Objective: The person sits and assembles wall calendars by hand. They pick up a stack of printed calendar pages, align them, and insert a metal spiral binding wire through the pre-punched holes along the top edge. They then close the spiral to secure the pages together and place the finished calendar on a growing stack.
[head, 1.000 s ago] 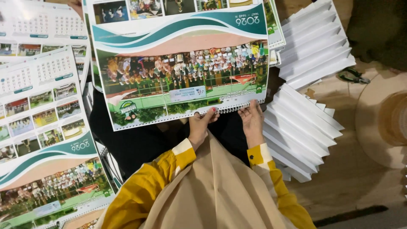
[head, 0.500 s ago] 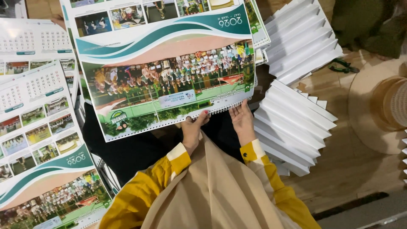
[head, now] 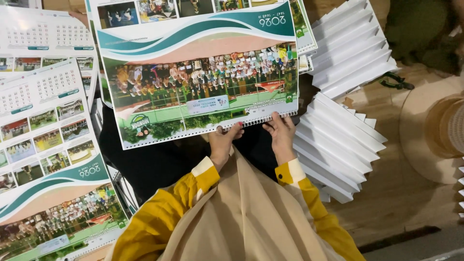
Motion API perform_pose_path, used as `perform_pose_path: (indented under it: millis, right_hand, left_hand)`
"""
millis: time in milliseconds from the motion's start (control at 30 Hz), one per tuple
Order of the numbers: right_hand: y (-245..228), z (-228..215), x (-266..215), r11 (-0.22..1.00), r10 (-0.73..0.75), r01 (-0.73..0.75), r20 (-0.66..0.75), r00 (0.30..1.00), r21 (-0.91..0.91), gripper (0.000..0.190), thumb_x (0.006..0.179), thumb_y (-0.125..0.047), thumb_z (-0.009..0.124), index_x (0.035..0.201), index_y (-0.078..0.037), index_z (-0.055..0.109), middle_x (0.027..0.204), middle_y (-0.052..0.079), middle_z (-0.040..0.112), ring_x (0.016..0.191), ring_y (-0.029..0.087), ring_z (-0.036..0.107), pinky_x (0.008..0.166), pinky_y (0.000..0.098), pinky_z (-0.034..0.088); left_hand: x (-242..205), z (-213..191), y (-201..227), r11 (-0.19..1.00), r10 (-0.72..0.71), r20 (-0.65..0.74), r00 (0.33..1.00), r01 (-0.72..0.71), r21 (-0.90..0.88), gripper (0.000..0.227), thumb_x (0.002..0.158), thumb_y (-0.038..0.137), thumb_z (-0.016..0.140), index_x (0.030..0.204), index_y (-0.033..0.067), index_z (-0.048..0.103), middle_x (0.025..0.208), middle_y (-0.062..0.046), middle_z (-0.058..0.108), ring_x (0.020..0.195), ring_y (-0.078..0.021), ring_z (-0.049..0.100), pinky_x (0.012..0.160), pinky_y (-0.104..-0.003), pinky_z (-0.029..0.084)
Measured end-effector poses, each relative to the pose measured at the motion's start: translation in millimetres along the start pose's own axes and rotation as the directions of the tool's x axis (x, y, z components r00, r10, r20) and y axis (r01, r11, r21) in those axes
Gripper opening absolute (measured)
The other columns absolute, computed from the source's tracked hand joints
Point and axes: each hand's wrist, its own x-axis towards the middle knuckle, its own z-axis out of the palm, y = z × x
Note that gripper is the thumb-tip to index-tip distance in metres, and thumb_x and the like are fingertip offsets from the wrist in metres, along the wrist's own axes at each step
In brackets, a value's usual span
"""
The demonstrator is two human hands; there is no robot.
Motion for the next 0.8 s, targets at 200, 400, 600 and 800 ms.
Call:
perform_pose_path:
  millis: [200, 400, 600, 800]
  right_hand:
    - [18.8, -17.3, 9.9, 0.996, 0.088, -0.092, 0.214, 0.973, 0.01, 0.017, 0.081, -0.006, 0.064, 0.085, -0.002, 0.048, 0.076, 0.004, 0.047, 0.072, 0.023, 0.066, 0.067, 0.034, 0.06]
    - [7.7, -2.2, -3.3, 0.995, 0.087, -0.094, 0.159, 0.983, 0.033, 0.018, 0.084, -0.011, 0.062, 0.083, -0.004, 0.046, 0.069, 0.004, 0.048, 0.065, 0.024, 0.065, 0.065, 0.0341, 0.061]
    - [16.1, -9.2, 7.3, 0.991, 0.078, -0.095, 0.17, 0.982, 0.096, 0.017, 0.083, -0.006, 0.062, 0.094, -0.003, 0.049, 0.076, 0.004, 0.053, 0.072, 0.023, 0.067, 0.074, 0.0374, 0.059]
    - [6.7, -15.2, 1.4, 0.999, 0.036, -0.04, 0.137, 0.99, 0.028, 0.01, 0.084, -0.01, 0.062, 0.089, -0.005, 0.054, 0.08, 0.009, 0.061, 0.074, 0.026, 0.067, 0.072, 0.0389, 0.058]
  left_hand:
    - [4.0, -4.9, 0.0, 0.99, -0.109, 0.01, 0.994, 0.11, -0.091, 0.057, 0.072, 0.022, 0.077, 0.096, -0.0092, 0.035, 0.071, -0.023, 0.063, 0.056, -0.0208, 0.066, 0.059, -0.028, 0.057]
    - [-2.3, -3.9, 4.3, 0.995, -0.051, 0.056, 0.997, 0.046, 0.089, 0.046, 0.069, 0.023, 0.079, 0.083, -0.003, 0.044, 0.068, -0.018, 0.065, 0.055, -0.0163, 0.065, 0.059, -0.024, 0.055]
    - [7.4, -7.0, 0.8, 0.998, -0.026, 0.0, 1.0, 0.025, 0.066, 0.054, 0.07, 0.029, 0.079, 0.086, -0.0108, 0.047, 0.075, -0.021, 0.064, 0.064, -0.0186, 0.066, 0.07, -0.03, 0.053]
    - [13.6, -8.6, -2.7, 0.983, -0.172, 0.091, 0.981, 0.165, 0.078, 0.082, 0.073, 0.035, 0.077, 0.118, -0.0131, 0.029, 0.081, -0.012, 0.067, 0.075, -0.0172, 0.068, 0.084, -0.038, 0.045]
